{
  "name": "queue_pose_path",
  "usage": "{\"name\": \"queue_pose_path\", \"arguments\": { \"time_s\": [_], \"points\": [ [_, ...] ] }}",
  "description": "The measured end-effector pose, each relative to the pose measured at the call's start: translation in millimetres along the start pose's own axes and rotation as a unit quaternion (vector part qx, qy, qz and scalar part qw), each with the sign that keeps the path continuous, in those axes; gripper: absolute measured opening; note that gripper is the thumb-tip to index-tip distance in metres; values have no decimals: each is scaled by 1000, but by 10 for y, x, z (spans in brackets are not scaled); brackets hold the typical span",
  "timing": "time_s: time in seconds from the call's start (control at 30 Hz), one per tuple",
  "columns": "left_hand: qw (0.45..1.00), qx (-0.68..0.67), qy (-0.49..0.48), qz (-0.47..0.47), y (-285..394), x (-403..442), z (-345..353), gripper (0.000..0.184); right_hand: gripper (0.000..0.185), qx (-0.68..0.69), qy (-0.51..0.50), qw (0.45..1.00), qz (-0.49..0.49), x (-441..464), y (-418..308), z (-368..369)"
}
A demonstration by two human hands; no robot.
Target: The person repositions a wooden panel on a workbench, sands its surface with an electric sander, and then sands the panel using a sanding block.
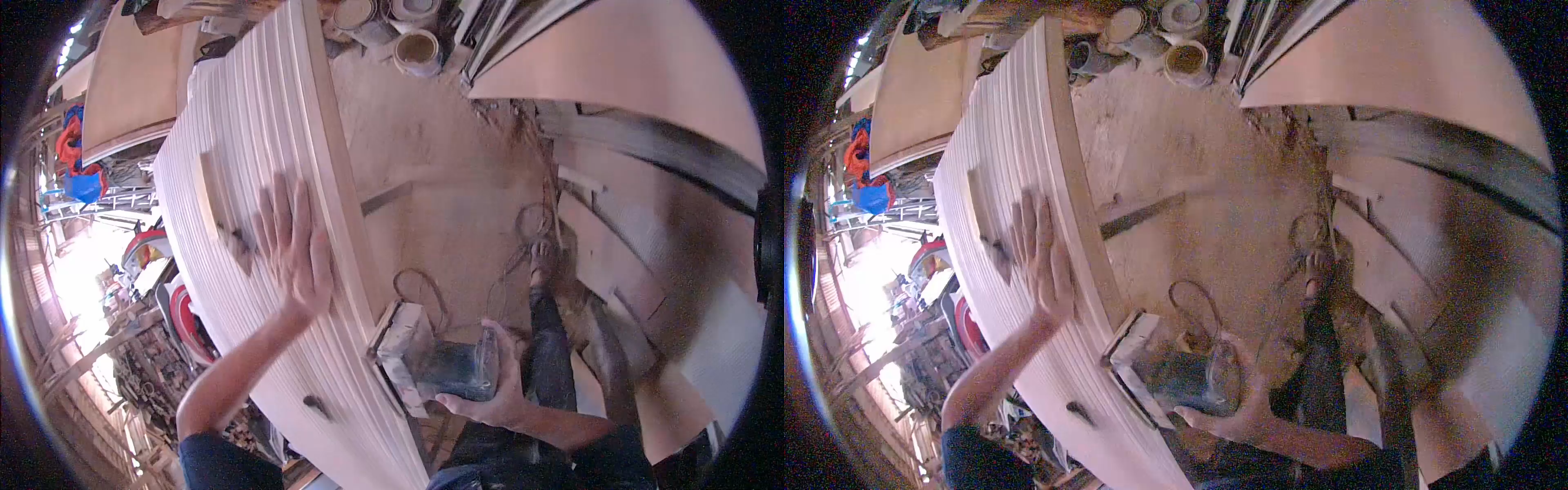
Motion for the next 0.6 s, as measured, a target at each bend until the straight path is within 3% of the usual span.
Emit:
{"name": "queue_pose_path", "arguments": {
  "time_s": [0.23,0.37,0.47,0.6],
  "points": [
    [999,-31,-34,0,-12,18,11,64,116,55,-13,996,74,1071,-334,-165],
    [999,-29,-45,2,-27,25,18,64,117,1,22,1000,20,1732,-768,-332],
    [999,-32,-39,8,-24,10,23,64,113,94,18,994,43,2186,-939,-404],
    [999,-36,-39,14,-27,14,24,63,104,2,48,997,-67,2672,-1391,-531]
  ]
}}
Point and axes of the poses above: each hand's wrist, its own x-axis towards the middle knuckle, its own z-axis out of the palm, y = z × x, the point moved 10 cm from there along x, towards the middle knuckle, and after that the axes turned 12 degrees about z, right-handed, at the moved point
